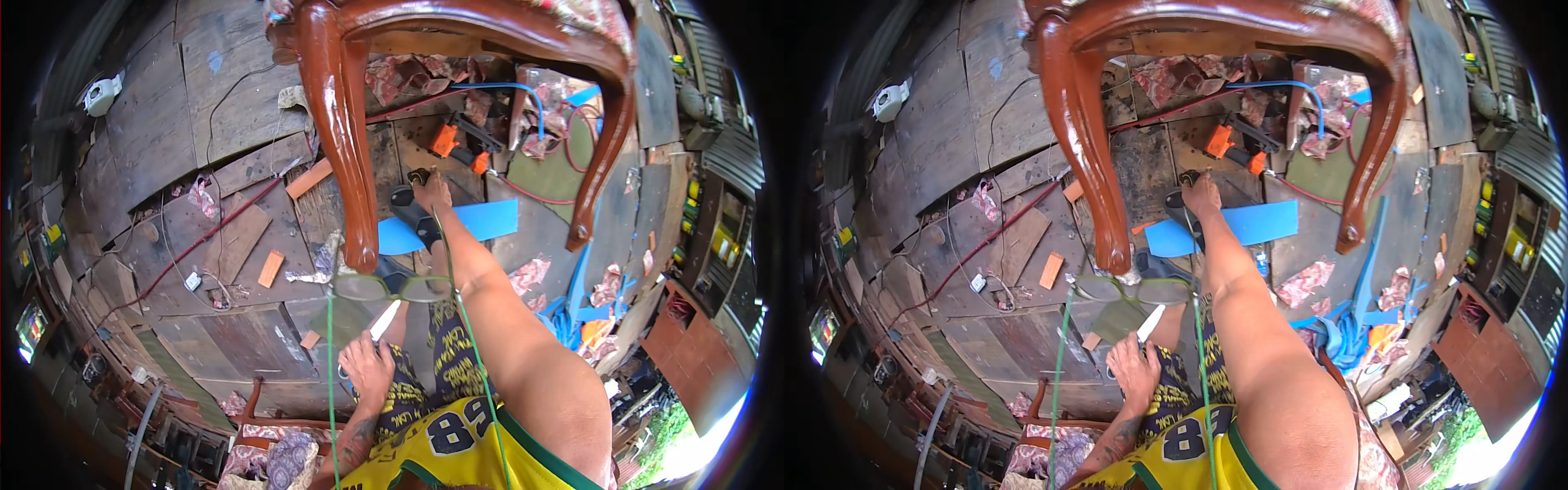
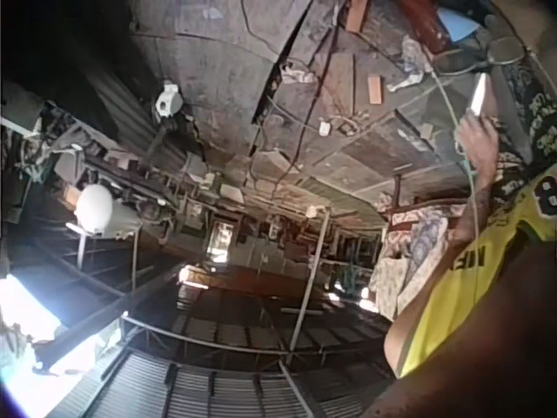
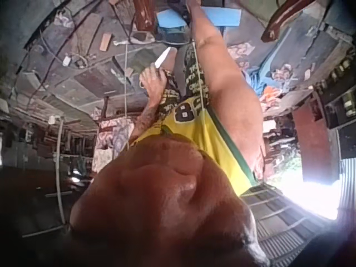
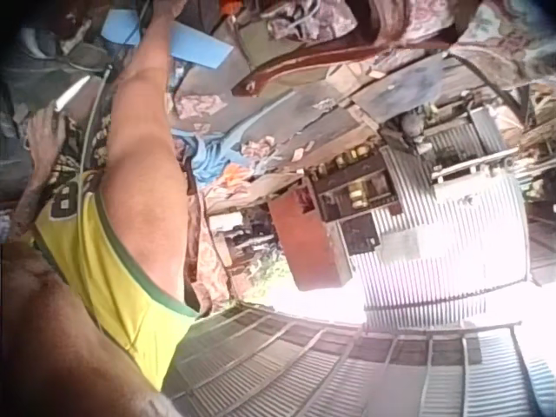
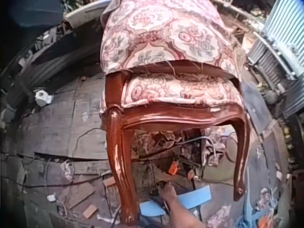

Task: Fitting and aligning patterned fabric over a blue foam seat cushion on a wooden chair frame.

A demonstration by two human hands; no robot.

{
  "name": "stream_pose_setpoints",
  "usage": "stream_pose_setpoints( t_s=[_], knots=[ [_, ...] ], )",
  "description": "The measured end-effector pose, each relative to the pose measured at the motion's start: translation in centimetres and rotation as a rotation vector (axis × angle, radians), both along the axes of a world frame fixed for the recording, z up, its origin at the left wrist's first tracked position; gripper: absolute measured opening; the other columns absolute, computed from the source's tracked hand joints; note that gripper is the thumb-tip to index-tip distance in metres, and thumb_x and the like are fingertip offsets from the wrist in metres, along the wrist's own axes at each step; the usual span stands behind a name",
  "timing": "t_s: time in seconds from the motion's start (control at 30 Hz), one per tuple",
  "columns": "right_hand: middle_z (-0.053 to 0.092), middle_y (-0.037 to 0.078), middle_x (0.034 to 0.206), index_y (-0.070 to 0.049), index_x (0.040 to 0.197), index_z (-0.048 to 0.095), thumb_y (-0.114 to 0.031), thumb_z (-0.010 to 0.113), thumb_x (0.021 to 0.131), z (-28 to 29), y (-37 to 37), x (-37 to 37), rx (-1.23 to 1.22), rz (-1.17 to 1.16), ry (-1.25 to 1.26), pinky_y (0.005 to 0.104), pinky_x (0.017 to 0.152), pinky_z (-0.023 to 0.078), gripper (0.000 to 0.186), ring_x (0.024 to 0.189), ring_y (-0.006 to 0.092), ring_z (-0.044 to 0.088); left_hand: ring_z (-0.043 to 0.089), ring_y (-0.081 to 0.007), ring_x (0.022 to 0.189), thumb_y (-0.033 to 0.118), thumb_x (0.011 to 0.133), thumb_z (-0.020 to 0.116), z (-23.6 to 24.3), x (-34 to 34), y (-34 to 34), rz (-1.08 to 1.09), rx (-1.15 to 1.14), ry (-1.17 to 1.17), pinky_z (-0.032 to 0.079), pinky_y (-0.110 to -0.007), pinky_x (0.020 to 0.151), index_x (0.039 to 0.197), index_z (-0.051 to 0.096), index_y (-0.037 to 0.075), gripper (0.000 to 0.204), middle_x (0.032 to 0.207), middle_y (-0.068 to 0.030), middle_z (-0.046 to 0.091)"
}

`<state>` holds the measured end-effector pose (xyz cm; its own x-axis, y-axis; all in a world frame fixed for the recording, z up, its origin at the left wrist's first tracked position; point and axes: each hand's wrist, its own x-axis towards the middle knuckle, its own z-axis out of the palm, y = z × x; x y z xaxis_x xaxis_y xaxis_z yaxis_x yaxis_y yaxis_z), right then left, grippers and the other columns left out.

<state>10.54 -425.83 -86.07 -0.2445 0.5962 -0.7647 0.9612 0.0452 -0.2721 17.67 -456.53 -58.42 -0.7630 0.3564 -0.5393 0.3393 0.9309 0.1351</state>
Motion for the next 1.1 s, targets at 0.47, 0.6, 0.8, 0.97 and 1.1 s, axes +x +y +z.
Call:
stream_pose_setpoints(
  t_s=[0.47,0.6,0.8,0.97,1.1],
  knots=[
    [0.069,0.022,0.113,-0.006,0.104,0.074,-0.024,0.057,0.087,-1.3,-6.7,2.7,-0.428,0.999,-0.066,0.0487,0.094,0.053,0.031,0.112,0.0373,0.065,0.056,-0.0313,0.101,0.017,0.086,0.067,-0.5,-0.2,1.3,-0.056,0.074,0.075,0.037,-0.046,0.099,0.118,0.063,0.006,0.035,0.105,-0.0124,0.062],
    [0.074,0.008,0.110,-0.012,0.106,0.077,-0.017,0.055,0.092,15.9,-5.7,9.3,-0.029,1.607,0.009,0.0457,0.085,0.050,0.026,0.104,0.0260,0.069,0.056,-0.0311,0.100,0.027,0.086,0.064,-0.7,1.9,-0.3,-0.109,-0.078,-0.003,0.036,-0.048,0.098,0.105,0.064,0.005,0.028,0.101,-0.0125,0.061],
    [0.076,0.002,0.109,-0.020,0.105,0.078,-0.020,0.057,0.093,22.3,-5.2,12.2,-0.006,1.493,-0.151,0.0364,0.088,0.040,0.024,0.101,0.0144,0.069,0.056,-0.0301,0.108,0.029,0.087,0.063,1.0,0.1,-0.7,-0.105,0.042,-0.158,0.037,-0.047,0.097,0.119,0.066,0.009,0.038,0.107,-0.0119,0.062],
    [0.074,0.011,0.107,-0.011,0.095,0.078,-0.029,0.059,0.091,15.0,-9.8,21.9,0.008,1.244,-0.395,0.0421,0.089,0.052,0.027,0.107,0.0255,0.069,0.058,-0.0327,0.110,0.027,0.087,0.061,3.7,-1.7,-0.7,-0.026,-0.077,-0.217,0.040,-0.049,0.097,0.117,0.067,0.007,0.036,0.109,-0.0160,0.064],
    [0.071,0.021,0.101,-0.004,0.096,0.074,-0.036,0.059,0.091,32.4,-5.9,16.1,-0.113,0.799,0.064,0.0469,0.098,0.048,0.036,0.103,0.0393,0.066,0.064,-0.0433,0.103,0.028,0.082,0.060,5.6,-3.2,-3.1,0.222,-0.162,-0.276,0.050,-0.053,0.091,0.116,0.066,0.002,0.043,0.109,-0.0246,0.068]
  ],
)
